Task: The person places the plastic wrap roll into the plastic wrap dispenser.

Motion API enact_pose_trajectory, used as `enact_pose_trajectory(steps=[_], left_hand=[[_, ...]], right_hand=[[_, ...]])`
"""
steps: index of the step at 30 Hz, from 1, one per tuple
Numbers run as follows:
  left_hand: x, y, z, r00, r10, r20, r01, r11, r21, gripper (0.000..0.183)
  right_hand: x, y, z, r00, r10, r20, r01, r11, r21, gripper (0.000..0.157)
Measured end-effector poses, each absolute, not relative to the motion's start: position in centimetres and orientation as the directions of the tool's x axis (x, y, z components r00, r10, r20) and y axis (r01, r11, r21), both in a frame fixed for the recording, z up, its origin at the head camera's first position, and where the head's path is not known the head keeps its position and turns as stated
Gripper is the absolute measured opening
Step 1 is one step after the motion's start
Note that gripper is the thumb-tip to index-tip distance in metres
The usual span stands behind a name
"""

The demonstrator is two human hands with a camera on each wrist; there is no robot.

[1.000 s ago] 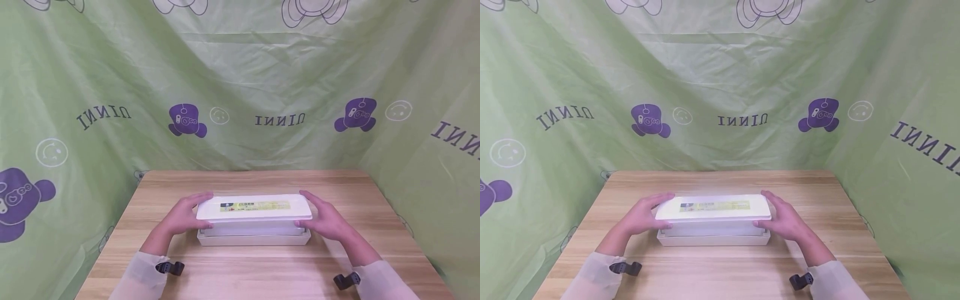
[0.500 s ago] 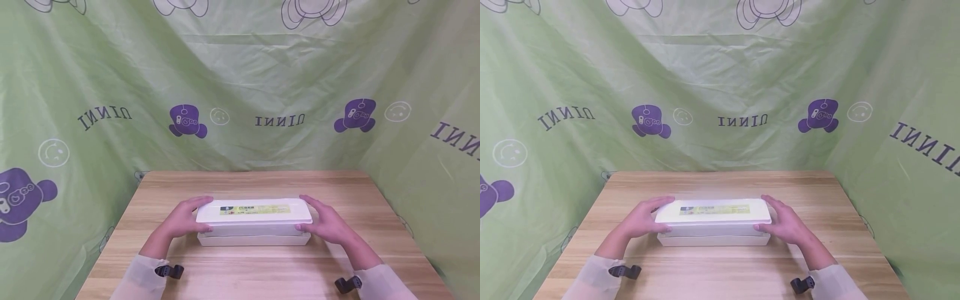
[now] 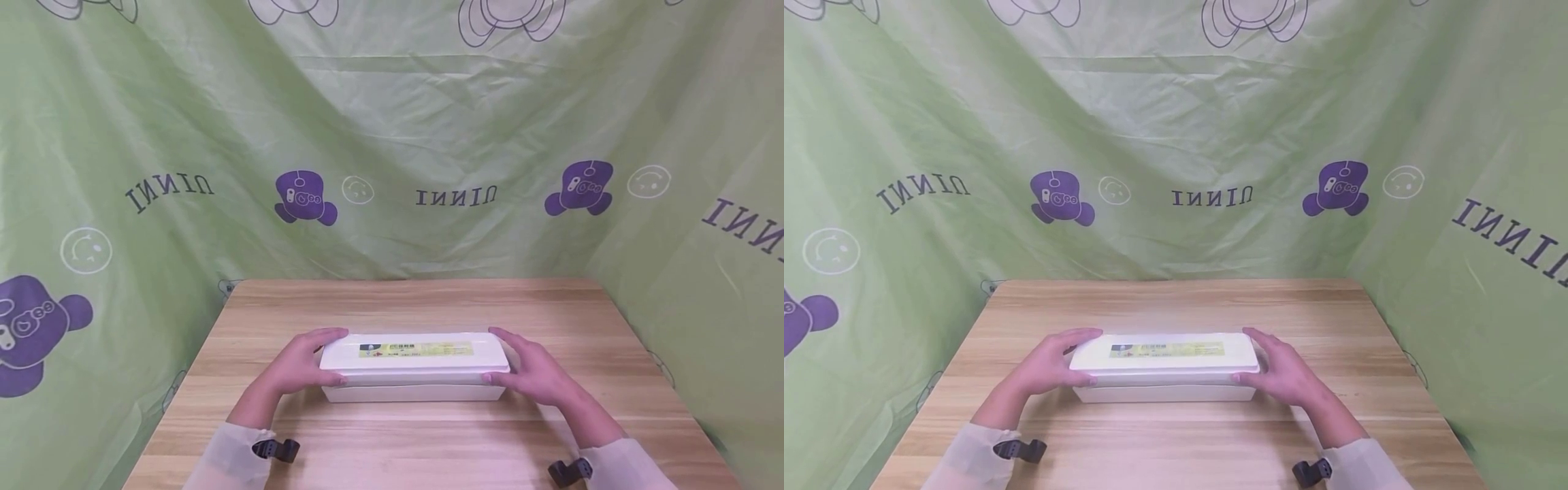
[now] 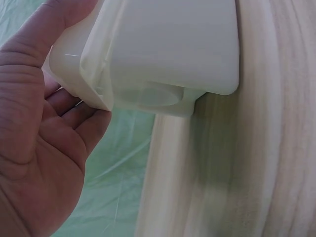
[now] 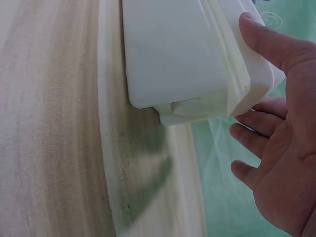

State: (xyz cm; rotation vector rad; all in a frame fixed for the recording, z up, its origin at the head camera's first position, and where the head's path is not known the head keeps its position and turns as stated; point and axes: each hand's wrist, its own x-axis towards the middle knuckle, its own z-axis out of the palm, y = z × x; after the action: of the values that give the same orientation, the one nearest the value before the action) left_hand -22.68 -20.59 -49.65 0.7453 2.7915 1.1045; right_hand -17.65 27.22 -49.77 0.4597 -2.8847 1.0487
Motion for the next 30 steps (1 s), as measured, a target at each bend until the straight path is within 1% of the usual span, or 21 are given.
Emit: enact_pose_trajectory(steps=[6, 17, 23, 27, 30], left_hand=[[-22.4, -20.6, -50.0, -0.885, 0.450, 0.118, 0.408, 0.629, 0.662, 0.091], [-22.2, -20.6, -50.7, -0.891, 0.445, 0.093, 0.384, 0.629, 0.676, 0.094], [-22.1, -20.8, -50.9, -0.886, 0.458, 0.078, 0.385, 0.629, 0.675, 0.097], [-22.0, -20.8, -51.2, -0.880, 0.468, 0.085, 0.399, 0.628, 0.668, 0.098], [-21.8, -20.8, -51.6, -0.869, 0.481, 0.117, 0.431, 0.620, 0.656, 0.099]], right_hand=[[-17.5, 27.3, -50.0, -0.956, -0.264, 0.127, -0.286, 0.739, -0.611, 0.102], [-17.4, 27.4, -50.6, -0.955, -0.272, 0.122, -0.289, 0.742, -0.605, 0.102], [-17.4, 27.4, -50.8, -0.955, -0.272, 0.114, -0.283, 0.730, -0.623, 0.106], [-17.3, 27.4, -50.9, -0.956, -0.269, 0.117, -0.281, 0.719, -0.636, 0.108], [-17.1, 27.3, -51.1, -0.955, -0.270, 0.125, -0.286, 0.715, -0.638, 0.108]])
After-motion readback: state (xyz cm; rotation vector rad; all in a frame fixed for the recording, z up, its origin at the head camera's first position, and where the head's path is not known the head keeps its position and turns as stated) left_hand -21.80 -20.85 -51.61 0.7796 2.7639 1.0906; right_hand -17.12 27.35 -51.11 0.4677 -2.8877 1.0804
